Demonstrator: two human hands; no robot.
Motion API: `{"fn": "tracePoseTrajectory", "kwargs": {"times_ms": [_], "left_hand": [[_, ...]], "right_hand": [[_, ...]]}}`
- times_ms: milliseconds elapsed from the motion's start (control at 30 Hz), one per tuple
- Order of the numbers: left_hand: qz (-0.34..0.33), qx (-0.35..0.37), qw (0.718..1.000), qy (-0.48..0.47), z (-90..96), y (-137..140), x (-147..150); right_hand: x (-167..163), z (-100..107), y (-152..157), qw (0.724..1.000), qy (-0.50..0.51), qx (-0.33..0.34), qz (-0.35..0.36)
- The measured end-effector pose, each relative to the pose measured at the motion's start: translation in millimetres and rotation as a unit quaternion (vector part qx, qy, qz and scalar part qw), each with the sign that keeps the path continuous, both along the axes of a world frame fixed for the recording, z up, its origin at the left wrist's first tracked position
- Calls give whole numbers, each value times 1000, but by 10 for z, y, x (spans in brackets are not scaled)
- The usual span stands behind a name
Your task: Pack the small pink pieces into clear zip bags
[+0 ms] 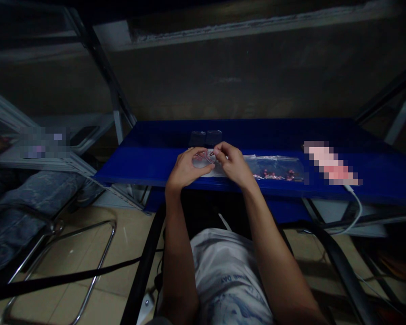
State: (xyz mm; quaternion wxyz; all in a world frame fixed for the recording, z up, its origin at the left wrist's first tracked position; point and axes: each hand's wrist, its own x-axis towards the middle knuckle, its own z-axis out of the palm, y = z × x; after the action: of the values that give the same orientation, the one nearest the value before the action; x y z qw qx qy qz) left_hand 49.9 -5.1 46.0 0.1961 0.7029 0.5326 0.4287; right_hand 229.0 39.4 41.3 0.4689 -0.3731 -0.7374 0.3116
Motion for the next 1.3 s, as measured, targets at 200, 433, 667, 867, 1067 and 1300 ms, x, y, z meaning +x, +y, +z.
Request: {"fn": "tracePoseTrajectory", "kwargs": {"times_ms": [200, 433, 667, 867, 1067, 1300], "left_hand": [[-4, 0, 1000, -2, -6, 2, 1], [-8, -2, 1000, -7, 19, -10, 7], [-5, 1, 1000, -8, -14, 9, -5], [11, -5, 1000, -20, -41, 8, -68], [51, -15, 998, -23, -106, 21, -166], [58, -20, 997, -36, -121, 19, -201]], "right_hand": [[-2, 83, -57, 1000, -6, -8, -18], [39, 95, -44, 999, 19, -44, 21], [27, 82, -39, 992, 74, -83, 58], [41, -31, 174, 996, 52, -70, -26], [-130, -280, 344, 977, -196, -23, -81], [-241, -346, 333, 955, -271, -1, -124]]}}
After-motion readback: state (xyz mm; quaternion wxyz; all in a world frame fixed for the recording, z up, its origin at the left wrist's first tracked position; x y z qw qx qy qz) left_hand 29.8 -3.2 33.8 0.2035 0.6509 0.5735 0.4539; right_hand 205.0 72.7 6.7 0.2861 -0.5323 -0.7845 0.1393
